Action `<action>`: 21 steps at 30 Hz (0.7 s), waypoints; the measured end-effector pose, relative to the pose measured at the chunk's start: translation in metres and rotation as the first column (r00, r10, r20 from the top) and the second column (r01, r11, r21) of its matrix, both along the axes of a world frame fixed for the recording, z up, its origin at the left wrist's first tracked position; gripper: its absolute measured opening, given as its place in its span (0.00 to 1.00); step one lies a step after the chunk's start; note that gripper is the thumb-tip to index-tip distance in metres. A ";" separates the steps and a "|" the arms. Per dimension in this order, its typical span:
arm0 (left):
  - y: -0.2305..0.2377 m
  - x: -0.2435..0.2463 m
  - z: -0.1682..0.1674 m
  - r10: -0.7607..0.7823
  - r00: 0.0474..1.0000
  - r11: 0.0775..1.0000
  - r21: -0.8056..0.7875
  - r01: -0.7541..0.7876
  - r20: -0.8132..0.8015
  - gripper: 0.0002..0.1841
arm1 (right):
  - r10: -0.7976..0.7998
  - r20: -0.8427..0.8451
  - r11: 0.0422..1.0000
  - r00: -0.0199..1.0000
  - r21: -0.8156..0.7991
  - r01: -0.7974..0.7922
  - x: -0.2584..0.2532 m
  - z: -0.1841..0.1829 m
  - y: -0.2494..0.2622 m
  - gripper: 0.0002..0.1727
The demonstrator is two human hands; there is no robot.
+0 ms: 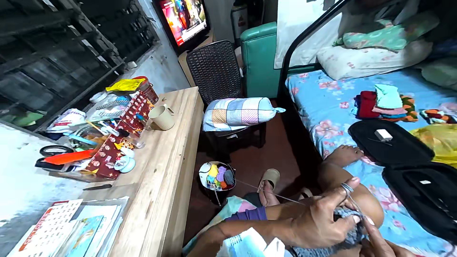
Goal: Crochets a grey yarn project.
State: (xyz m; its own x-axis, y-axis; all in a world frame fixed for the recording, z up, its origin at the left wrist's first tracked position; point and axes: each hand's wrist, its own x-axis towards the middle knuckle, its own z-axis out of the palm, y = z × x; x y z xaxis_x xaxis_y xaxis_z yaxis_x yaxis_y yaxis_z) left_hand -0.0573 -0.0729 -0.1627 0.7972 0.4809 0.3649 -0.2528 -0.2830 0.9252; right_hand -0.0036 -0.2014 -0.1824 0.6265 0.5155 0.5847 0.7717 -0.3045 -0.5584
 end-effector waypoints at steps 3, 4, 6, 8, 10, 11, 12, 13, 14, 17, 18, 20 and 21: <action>0.001 -0.002 -0.003 0.050 0.998 0.998 0.041 -0.052 0.046 0.33 | 0.051 -0.022 0.999 0.998 0.014 -0.051 -0.001 0.000 0.001 0.19; 0.001 -0.003 -0.003 0.057 0.996 0.998 0.030 -0.059 0.063 0.34 | 0.061 -0.028 0.998 0.998 0.014 -0.060 -0.002 0.001 0.001 0.19; 0.002 -0.002 -0.004 0.065 0.991 0.998 0.011 -0.067 0.114 0.36 | 0.037 -0.028 0.999 0.999 0.032 -0.036 -0.004 -0.001 0.002 0.20; 0.003 -0.002 -0.005 0.059 0.990 0.998 -0.007 -0.058 0.128 0.39 | 0.014 -0.037 0.996 0.999 0.087 -0.011 -0.003 -0.006 0.006 0.21; 0.003 -0.003 -0.007 0.054 0.993 0.998 -0.023 -0.052 0.104 0.40 | 0.069 -0.127 0.988 0.990 0.145 -0.050 0.001 -0.009 0.007 0.20; 0.002 -0.003 -0.009 0.058 0.994 0.998 -0.031 -0.056 0.088 0.41 | 0.119 -0.212 0.979 0.970 0.185 -0.080 0.003 -0.010 0.007 0.19; 0.001 -0.003 -0.010 0.056 0.996 0.998 -0.045 -0.053 0.072 0.41 | 0.194 -0.320 0.963 0.927 0.244 -0.117 0.005 -0.009 0.006 0.19; 0.000 -0.003 -0.012 0.046 0.997 0.997 -0.063 -0.042 0.059 0.41 | 0.280 -0.433 0.936 0.857 0.323 -0.142 0.007 -0.009 0.006 0.20; 0.000 -0.003 -0.012 0.030 0.998 0.995 -0.094 -0.026 0.046 0.42 | 0.361 -0.526 0.900 0.770 0.413 -0.140 0.009 -0.007 0.007 0.21; 0.009 -0.003 -0.004 -0.053 0.998 0.977 -0.208 0.046 -0.029 0.43 | 0.448 -0.576 0.849 0.684 0.515 -0.122 0.015 -0.012 0.009 0.24; 0.014 -0.003 -0.001 -0.085 0.994 0.972 -0.227 0.069 -0.062 0.43 | 0.403 -0.500 0.870 0.767 0.469 -0.152 0.018 -0.018 0.009 0.22; 0.023 -0.003 0.003 -0.133 0.984 0.965 -0.242 0.101 -0.120 0.42 | 0.235 -0.253 0.944 0.938 0.291 -0.158 0.023 -0.026 0.006 0.16; 0.027 -0.004 0.003 -0.148 0.979 0.963 -0.245 0.112 -0.137 0.41 | 0.155 -0.125 0.970 0.980 0.205 -0.128 0.025 -0.026 0.004 0.14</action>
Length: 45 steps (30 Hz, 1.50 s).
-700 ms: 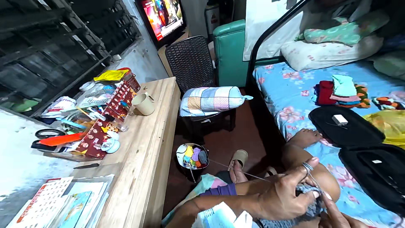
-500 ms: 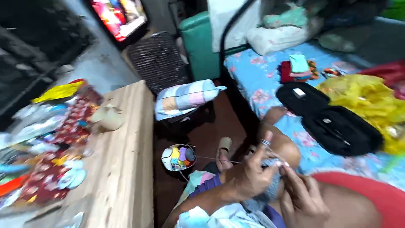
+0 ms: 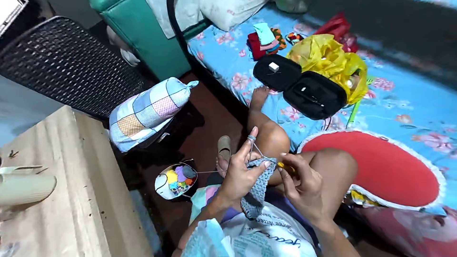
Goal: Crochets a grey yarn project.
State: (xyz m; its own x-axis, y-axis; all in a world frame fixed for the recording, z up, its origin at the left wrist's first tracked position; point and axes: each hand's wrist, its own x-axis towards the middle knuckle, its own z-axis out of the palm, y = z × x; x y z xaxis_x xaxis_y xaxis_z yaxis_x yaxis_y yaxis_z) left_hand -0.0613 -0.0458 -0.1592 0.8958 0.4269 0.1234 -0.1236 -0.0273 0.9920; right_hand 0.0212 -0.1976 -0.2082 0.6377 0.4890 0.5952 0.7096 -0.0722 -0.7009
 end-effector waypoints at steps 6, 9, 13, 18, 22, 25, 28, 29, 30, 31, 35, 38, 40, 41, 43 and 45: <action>0.006 -0.002 -0.007 0.011 1.000 0.991 0.136 -0.010 -0.010 0.36 | -0.033 0.197 0.973 0.980 -0.218 0.077 0.005 0.018 -0.015 0.12; 0.007 -0.002 -0.010 0.003 0.999 0.988 0.153 -0.008 0.035 0.31 | 0.173 -0.321 0.970 0.931 -0.107 -0.217 0.018 0.019 -0.027 0.14; 0.004 0.000 -0.016 -0.060 0.994 0.980 0.197 0.040 0.095 0.29 | 0.327 -0.688 0.927 0.648 0.101 -0.360 0.028 0.024 -0.027 0.18; -0.010 0.003 -0.026 -0.043 0.985 0.928 0.371 -0.021 0.165 0.26 | 0.326 -0.619 0.934 0.714 0.093 -0.346 0.023 0.020 -0.020 0.16; -0.026 0.008 -0.039 0.022 0.946 0.880 0.443 -0.171 0.322 0.18 | 0.386 -0.735 0.918 0.558 0.244 -0.313 0.020 0.029 -0.013 0.16; -0.028 0.009 -0.035 0.067 0.937 0.969 0.200 -0.143 0.343 0.20 | 0.556 -0.759 0.831 0.338 0.495 -0.256 0.019 0.021 -0.011 0.19; -0.022 0.009 -0.030 0.054 0.945 0.989 0.111 -0.095 0.323 0.24 | 0.388 -0.601 0.913 0.698 0.354 -0.203 0.006 0.008 -0.009 0.16; -0.021 0.009 -0.029 0.045 0.950 0.987 0.131 -0.089 0.309 0.25 | 0.281 -0.464 0.949 0.840 0.266 -0.170 0.004 0.002 -0.009 0.12; -0.019 0.008 -0.029 0.031 0.956 0.985 0.154 -0.079 0.291 0.25 | 0.186 -0.321 0.972 0.929 0.198 -0.126 0.003 -0.003 -0.009 0.07; -0.016 0.007 -0.028 0.012 0.962 0.983 0.172 -0.061 0.271 0.25 | 0.120 -0.207 0.985 0.971 0.148 -0.090 0.002 -0.006 -0.010 0.05; -0.002 0.006 -0.023 -0.082 0.973 0.983 0.176 0.044 0.216 0.24 | 0.066 -0.061 0.995 0.996 0.075 -0.061 0.003 -0.008 -0.015 0.04; 0.011 0.005 -0.018 -0.180 0.972 0.983 0.071 0.171 0.154 0.25 | 0.122 -0.046 0.991 0.991 0.056 -0.119 0.007 -0.009 -0.020 0.04; 0.020 0.005 -0.018 -0.250 0.960 0.967 -0.017 0.254 0.123 0.24 | 0.170 -0.054 0.985 0.984 0.049 -0.167 0.010 -0.010 -0.023 0.04; 0.024 0.006 -0.019 -0.286 0.951 0.954 -0.054 0.293 0.117 0.24 | 0.201 -0.081 0.979 0.976 0.051 -0.198 0.011 -0.011 -0.024 0.04; 0.028 0.006 -0.022 -0.337 0.935 0.929 -0.125 0.349 0.107 0.24 | 0.281 -0.226 0.959 0.933 0.102 -0.264 0.012 -0.013 -0.028 0.03; 0.029 0.006 -0.026 -0.363 0.925 0.896 -0.230 0.380 0.113 0.24 | 0.363 -0.505 0.932 0.783 0.209 -0.296 0.012 -0.010 -0.032 0.06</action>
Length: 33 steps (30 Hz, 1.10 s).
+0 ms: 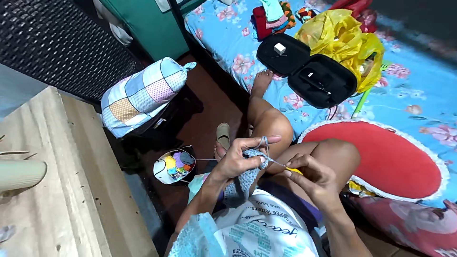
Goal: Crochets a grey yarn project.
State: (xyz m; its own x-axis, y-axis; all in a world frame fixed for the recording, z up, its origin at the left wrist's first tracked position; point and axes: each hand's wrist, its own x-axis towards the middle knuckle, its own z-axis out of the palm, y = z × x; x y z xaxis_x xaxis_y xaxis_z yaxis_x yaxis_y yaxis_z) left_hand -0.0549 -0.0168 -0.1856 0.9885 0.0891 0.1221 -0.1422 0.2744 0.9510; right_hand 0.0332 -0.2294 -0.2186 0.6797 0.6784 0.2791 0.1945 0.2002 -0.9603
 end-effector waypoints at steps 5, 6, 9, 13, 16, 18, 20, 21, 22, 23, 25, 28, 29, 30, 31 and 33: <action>-0.004 0.003 -0.006 0.048 0.999 0.999 -0.017 -0.049 -0.020 0.24 | 0.150 -0.478 0.989 0.865 0.062 -0.137 0.006 0.003 -0.004 0.11; -0.008 0.003 -0.005 0.097 0.995 0.992 0.080 -0.097 -0.002 0.24 | 0.131 -0.456 0.991 0.880 0.041 -0.126 0.006 0.004 -0.004 0.11; -0.022 0.003 -0.009 0.199 0.963 0.860 0.438 -0.261 0.182 0.22 | 0.024 -0.332 0.996 0.943 -0.069 -0.049 0.001 0.012 0.001 0.11; -0.037 0.007 -0.022 0.203 0.877 0.678 0.584 -0.446 0.435 0.18 | 0.028 -0.419 0.999 0.908 -0.028 -0.043 -0.002 0.020 0.014 0.11; -0.038 0.007 -0.015 0.234 0.903 0.825 0.418 -0.380 0.360 0.21 | 0.163 -0.568 0.982 0.806 0.168 -0.080 0.000 0.013 0.015 0.11; -0.032 0.005 -0.006 0.220 0.945 0.924 0.258 -0.281 0.244 0.26 | 0.049 -0.405 0.993 0.913 0.117 -0.002 -0.006 0.007 0.014 0.11; -0.024 0.002 -0.002 0.184 0.975 0.972 0.124 -0.200 0.128 0.30 | -0.114 -0.053 0.992 0.992 0.037 0.116 -0.010 0.000 0.014 0.07; -0.021 0.002 -0.001 0.161 0.983 0.984 0.061 -0.167 0.089 0.31 | -0.161 0.119 0.987 0.980 0.024 0.159 -0.009 -0.004 0.014 0.05; -0.017 0.001 -0.002 0.138 0.988 0.990 0.014 -0.139 0.064 0.33 | -0.189 0.247 0.981 0.950 0.018 0.191 -0.008 -0.007 0.013 0.04; -0.014 0.001 -0.003 0.115 0.992 0.993 -0.023 -0.114 0.045 0.33 | -0.201 0.330 0.978 0.922 0.013 0.209 -0.007 -0.008 0.013 0.04; -0.009 0.000 -0.005 0.062 0.998 0.996 -0.073 -0.060 0.028 0.34 | -0.184 0.382 0.981 0.906 0.012 0.194 -0.005 -0.008 0.012 0.05; -0.010 -0.001 -0.004 0.035 0.999 0.998 -0.058 -0.034 0.019 0.35 | -0.110 0.297 0.994 0.949 0.017 0.110 -0.001 -0.008 0.010 0.04; -0.011 -0.001 -0.002 0.042 0.999 0.999 -0.035 -0.041 0.019 0.35 | -0.090 0.257 0.996 0.962 0.019 0.088 -0.001 -0.008 0.010 0.04; -0.013 -0.002 -0.001 0.049 0.999 0.999 -0.012 -0.049 0.019 0.35 | -0.075 0.217 0.997 0.973 0.022 0.072 -0.001 -0.008 0.009 0.04; -0.014 -0.002 0.000 0.058 0.998 0.998 0.007 -0.059 0.020 0.35 | -0.065 0.182 0.998 0.981 0.026 0.062 -0.001 -0.008 0.009 0.04; -0.013 -0.001 0.000 0.078 0.997 0.997 0.018 -0.078 0.025 0.34 | -0.047 0.116 0.998 0.992 0.037 0.043 -0.001 -0.007 0.010 0.05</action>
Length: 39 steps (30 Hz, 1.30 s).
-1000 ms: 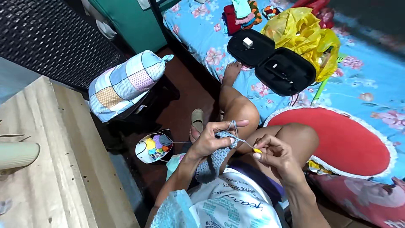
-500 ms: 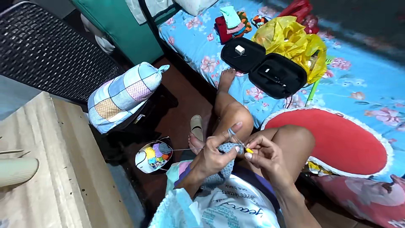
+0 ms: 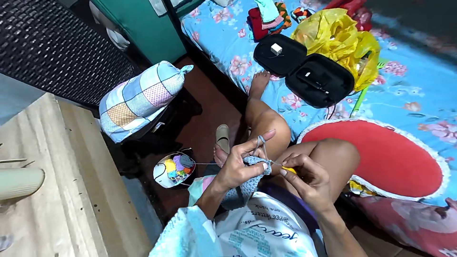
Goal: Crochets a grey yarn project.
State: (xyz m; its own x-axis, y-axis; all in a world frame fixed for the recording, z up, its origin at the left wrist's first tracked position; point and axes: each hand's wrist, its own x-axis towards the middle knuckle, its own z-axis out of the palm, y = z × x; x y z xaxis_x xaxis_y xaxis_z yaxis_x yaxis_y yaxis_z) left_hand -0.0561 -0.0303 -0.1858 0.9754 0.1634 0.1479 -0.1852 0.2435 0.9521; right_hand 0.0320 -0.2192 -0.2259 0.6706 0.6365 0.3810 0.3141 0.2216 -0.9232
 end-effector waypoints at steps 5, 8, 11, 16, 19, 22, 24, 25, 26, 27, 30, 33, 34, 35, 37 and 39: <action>-0.002 0.000 0.001 0.029 0.999 0.999 0.032 -0.028 -0.018 0.34 | 0.031 -0.127 0.999 0.991 0.012 -0.030 -0.002 0.004 0.001 0.07; -0.004 0.000 0.003 0.049 0.998 0.997 0.065 -0.047 -0.029 0.32 | 0.105 -0.273 0.994 0.956 0.042 -0.097 -0.003 0.008 0.001 0.13; -0.006 0.000 0.004 0.059 0.998 0.995 0.084 -0.056 -0.035 0.31 | 0.257 -0.466 0.966 0.847 0.141 -0.216 -0.002 0.011 0.002 0.23; -0.010 0.000 0.001 0.091 0.993 0.995 0.056 -0.087 -0.072 0.33 | 0.385 -0.662 0.923 0.643 0.295 -0.248 0.000 0.009 0.003 0.20; -0.013 0.001 -0.001 0.142 0.988 0.987 0.085 -0.136 -0.068 0.32 | 0.352 -0.683 0.934 0.640 0.299 -0.196 -0.002 0.007 0.003 0.19; -0.018 0.001 -0.003 0.222 0.974 0.910 0.348 -0.223 0.041 0.28 | 0.084 -0.462 0.996 0.883 0.057 -0.065 -0.007 0.011 0.001 0.16; -0.023 0.001 -0.008 0.245 0.947 0.763 0.561 -0.321 0.208 0.23 | -0.044 -0.139 0.997 0.989 -0.076 0.033 -0.010 0.013 0.000 0.14; -0.025 0.001 -0.012 0.240 0.926 0.670 0.641 -0.374 0.290 0.21 | -0.084 -0.011 0.989 0.996 -0.123 0.082 -0.011 0.016 0.001 0.14; -0.029 0.002 -0.015 0.236 0.902 0.589 0.685 -0.429 0.362 0.19 | -0.108 0.052 0.981 0.993 -0.158 0.115 -0.011 0.019 0.001 0.14; -0.032 0.003 -0.017 0.230 0.882 0.534 0.705 -0.467 0.411 0.17 | -0.107 0.021 0.979 0.994 -0.170 0.109 -0.011 0.023 0.002 0.13; -0.037 0.006 -0.017 0.213 0.877 0.587 0.661 -0.467 0.430 0.15 | 0.115 -0.484 0.993 0.867 0.051 -0.103 -0.004 0.028 0.006 0.15; -0.030 0.006 -0.009 0.207 0.929 0.855 0.405 -0.323 0.305 0.19 | 0.239 -0.553 0.967 0.799 0.213 -0.141 -0.001 0.019 0.006 0.14; -0.027 0.005 -0.006 0.190 0.946 0.904 0.330 -0.273 0.262 0.22 | 0.164 -0.456 0.982 0.875 0.157 -0.102 -0.003 0.016 0.006 0.13; -0.025 0.004 -0.003 0.166 0.961 0.937 0.268 -0.224 0.223 0.24 | 0.072 -0.327 0.994 0.942 0.100 -0.041 -0.005 0.014 0.006 0.11; -0.020 0.003 -0.001 0.105 0.983 0.978 0.166 -0.130 0.148 0.29 | -0.062 -0.035 0.997 0.997 0.043 0.064 -0.004 0.010 0.005 0.06; -0.014 0.003 -0.001 0.054 0.995 0.997 0.041 -0.058 0.086 0.31 | -0.131 0.213 0.991 0.968 0.006 0.133 -0.001 0.006 0.003 0.05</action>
